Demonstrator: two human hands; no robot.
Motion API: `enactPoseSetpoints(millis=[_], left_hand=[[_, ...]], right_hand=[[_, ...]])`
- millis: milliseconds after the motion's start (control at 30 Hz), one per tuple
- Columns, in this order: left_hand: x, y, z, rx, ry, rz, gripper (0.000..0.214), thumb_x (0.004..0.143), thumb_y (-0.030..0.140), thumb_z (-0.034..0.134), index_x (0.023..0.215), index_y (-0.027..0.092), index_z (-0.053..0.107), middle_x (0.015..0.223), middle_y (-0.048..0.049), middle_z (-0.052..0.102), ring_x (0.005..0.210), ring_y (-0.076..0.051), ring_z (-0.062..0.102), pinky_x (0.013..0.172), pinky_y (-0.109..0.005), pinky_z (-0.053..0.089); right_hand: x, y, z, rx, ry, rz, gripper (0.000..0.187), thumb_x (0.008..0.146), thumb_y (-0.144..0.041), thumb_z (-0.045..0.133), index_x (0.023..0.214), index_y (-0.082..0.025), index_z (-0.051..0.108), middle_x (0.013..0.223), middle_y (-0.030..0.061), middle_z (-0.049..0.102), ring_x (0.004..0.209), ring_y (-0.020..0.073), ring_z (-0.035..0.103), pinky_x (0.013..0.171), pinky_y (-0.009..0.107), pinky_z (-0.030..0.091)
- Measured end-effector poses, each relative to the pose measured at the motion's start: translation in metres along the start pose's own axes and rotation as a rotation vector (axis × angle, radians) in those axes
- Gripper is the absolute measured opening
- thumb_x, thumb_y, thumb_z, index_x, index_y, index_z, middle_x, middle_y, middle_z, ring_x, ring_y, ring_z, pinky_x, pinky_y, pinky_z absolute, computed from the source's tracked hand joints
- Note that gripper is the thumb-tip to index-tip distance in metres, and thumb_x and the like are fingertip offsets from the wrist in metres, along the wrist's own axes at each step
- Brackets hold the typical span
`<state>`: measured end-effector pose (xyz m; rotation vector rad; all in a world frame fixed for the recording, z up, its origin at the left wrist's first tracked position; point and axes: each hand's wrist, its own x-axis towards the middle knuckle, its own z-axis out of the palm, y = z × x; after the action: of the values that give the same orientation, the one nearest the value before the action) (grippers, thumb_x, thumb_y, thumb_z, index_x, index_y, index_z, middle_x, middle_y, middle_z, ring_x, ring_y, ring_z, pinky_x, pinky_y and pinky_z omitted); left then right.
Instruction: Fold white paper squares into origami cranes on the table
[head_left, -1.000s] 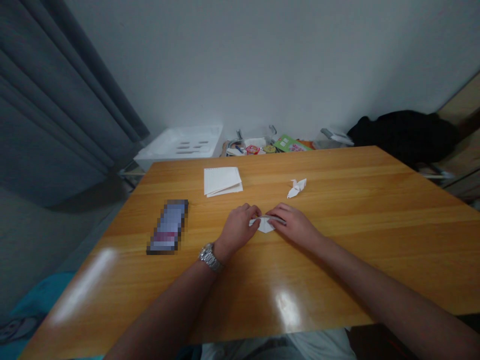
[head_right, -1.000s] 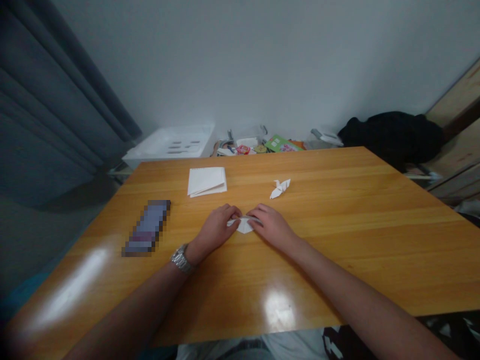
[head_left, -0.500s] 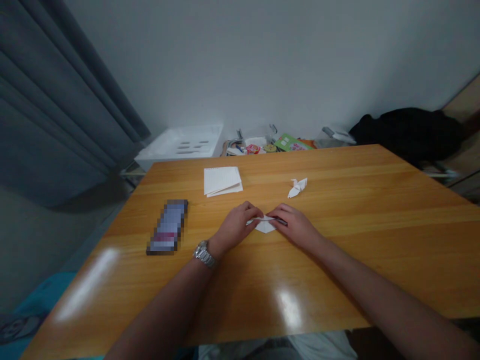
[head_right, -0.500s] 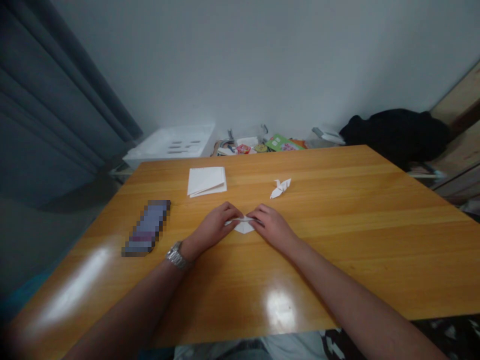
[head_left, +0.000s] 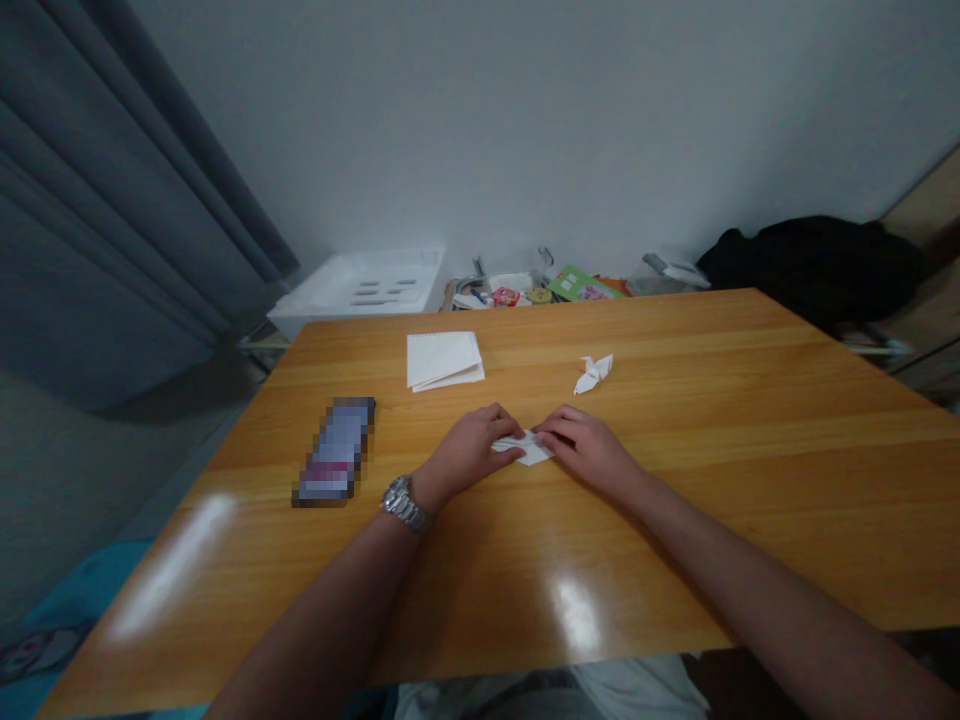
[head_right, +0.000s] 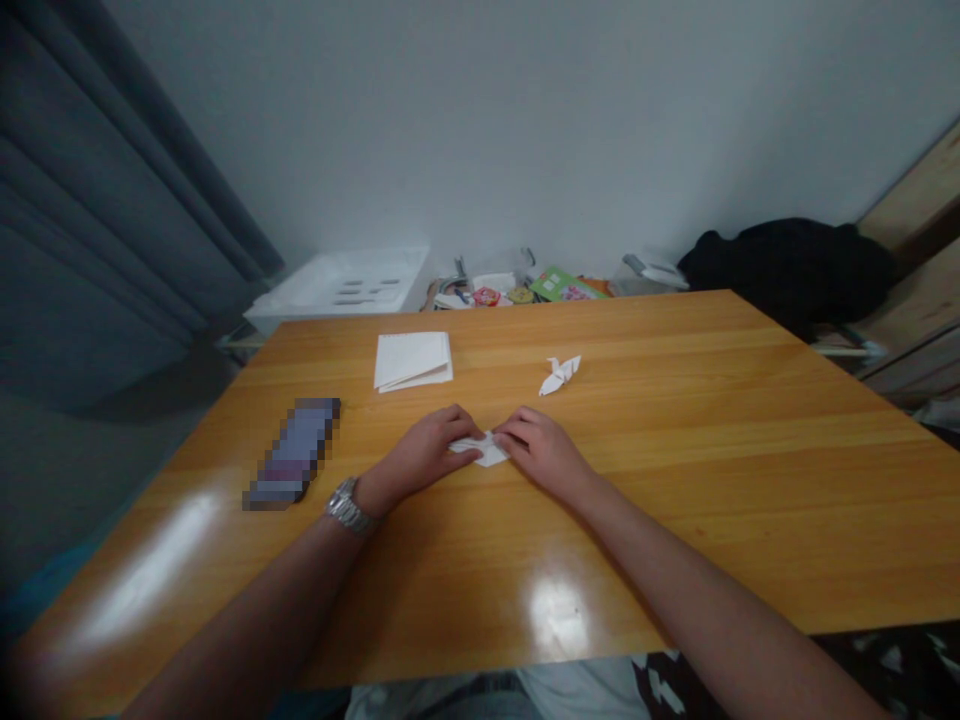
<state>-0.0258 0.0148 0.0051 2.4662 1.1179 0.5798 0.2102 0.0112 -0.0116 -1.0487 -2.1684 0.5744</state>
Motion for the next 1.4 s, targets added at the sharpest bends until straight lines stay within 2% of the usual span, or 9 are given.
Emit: enactPoseSetpoints(millis=[233,433,633,900,1167,1400], left_hand=[[0.001,-0.002,0.002,0.012,0.004,0.0,0.019,0.09,0.033,0.068,0.106,0.023,0.071,0.104,-0.0056,0.062,0.094,-0.021,0.062,0.086,-0.032,0.049],[0.0,0.0,0.001,0.017,0.011,0.001,0.019,0.089,0.03,0.069,0.106,0.022,0.068,0.103,-0.0048,0.062,0.095,-0.021,0.062,0.086,-0.032,0.049],[0.0,0.002,0.005,0.034,0.043,-0.019,0.033,0.089,0.032,0.069,0.119,0.021,0.064,0.111,-0.0067,0.061,0.097,-0.022,0.062,0.087,-0.033,0.05],[0.002,0.003,0.007,0.022,0.064,-0.023,0.028,0.087,0.032,0.071,0.113,0.021,0.066,0.108,-0.0068,0.063,0.096,-0.022,0.062,0.086,-0.034,0.049],[0.004,0.009,0.005,-0.192,0.037,-0.094,0.026,0.084,0.024,0.071,0.108,0.021,0.064,0.097,-0.0031,0.071,0.085,-0.02,0.064,0.074,-0.029,0.048],[0.004,0.014,0.006,-0.371,0.029,-0.124,0.024,0.086,0.021,0.066,0.109,0.02,0.062,0.099,-0.0025,0.07,0.087,-0.018,0.065,0.077,-0.028,0.049]], right_hand=[[0.001,-0.001,0.004,0.015,0.021,0.104,0.008,0.089,-0.018,0.066,0.093,-0.019,0.073,0.09,0.0053,0.065,0.082,0.0188,0.063,0.073,0.031,0.05],[0.0,-0.001,0.006,0.03,0.013,0.088,0.011,0.09,-0.017,0.066,0.098,-0.018,0.073,0.095,0.0064,0.064,0.089,0.0201,0.063,0.08,0.033,0.051],[0.0,0.0,0.006,0.055,0.007,0.116,0.01,0.089,-0.016,0.065,0.096,-0.019,0.072,0.095,0.006,0.064,0.089,0.0204,0.063,0.078,0.033,0.051],[0.001,-0.004,0.003,0.144,0.026,0.142,0.01,0.087,-0.015,0.063,0.094,-0.019,0.07,0.095,0.0058,0.063,0.087,0.0195,0.061,0.077,0.032,0.05],[0.0,-0.006,0.0,0.243,-0.004,0.203,0.012,0.088,-0.02,0.061,0.097,-0.02,0.068,0.093,0.0032,0.071,0.083,0.0186,0.064,0.075,0.031,0.049],[0.0,-0.005,-0.001,0.322,0.018,0.246,0.011,0.086,-0.027,0.064,0.094,-0.02,0.067,0.09,0.0025,0.072,0.08,0.0182,0.064,0.075,0.03,0.049]])
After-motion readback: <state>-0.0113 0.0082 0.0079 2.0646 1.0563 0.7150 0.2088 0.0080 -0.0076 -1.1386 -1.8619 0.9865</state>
